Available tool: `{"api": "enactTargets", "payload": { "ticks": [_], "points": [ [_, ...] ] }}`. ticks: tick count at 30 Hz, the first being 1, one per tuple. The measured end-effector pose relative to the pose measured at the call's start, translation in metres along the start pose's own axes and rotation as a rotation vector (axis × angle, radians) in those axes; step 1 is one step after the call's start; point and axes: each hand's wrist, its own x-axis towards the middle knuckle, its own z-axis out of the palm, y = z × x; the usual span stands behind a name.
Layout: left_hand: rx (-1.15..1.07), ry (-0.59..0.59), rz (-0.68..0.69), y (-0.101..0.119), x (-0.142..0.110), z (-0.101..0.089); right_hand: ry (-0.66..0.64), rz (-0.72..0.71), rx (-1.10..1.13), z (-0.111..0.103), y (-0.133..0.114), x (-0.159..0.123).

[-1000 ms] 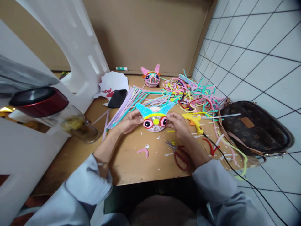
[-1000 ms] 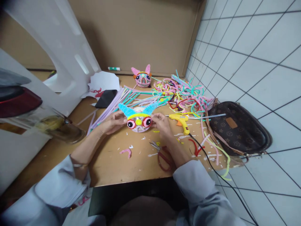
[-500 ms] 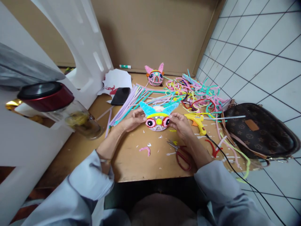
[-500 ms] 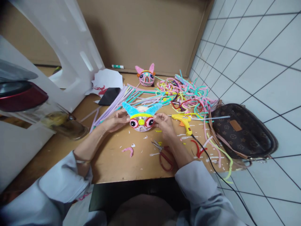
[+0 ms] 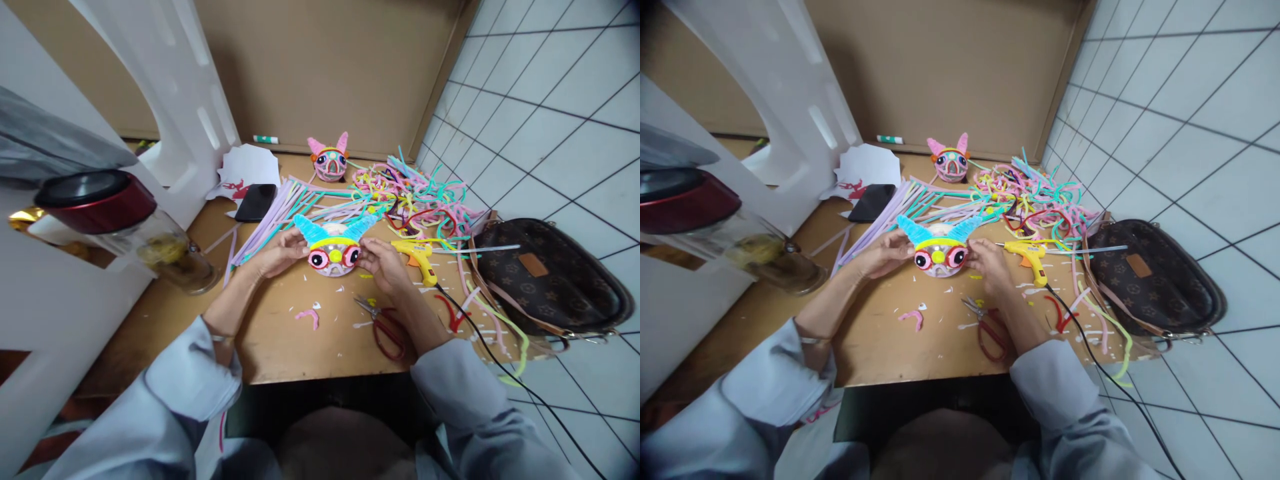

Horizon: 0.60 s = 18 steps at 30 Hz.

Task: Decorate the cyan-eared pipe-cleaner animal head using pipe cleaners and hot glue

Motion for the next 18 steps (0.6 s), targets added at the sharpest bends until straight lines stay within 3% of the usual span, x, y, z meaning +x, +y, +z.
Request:
{"api": "enactTargets", "payload": {
  "ticks": [18],
  "points": [
    [-0.01,-0.032,-0.003,-0.0003,0.0003,0.0016,-0.001,0.022,-0.06,-0.0019,-0.0009,-0.0012]
  ]
}}
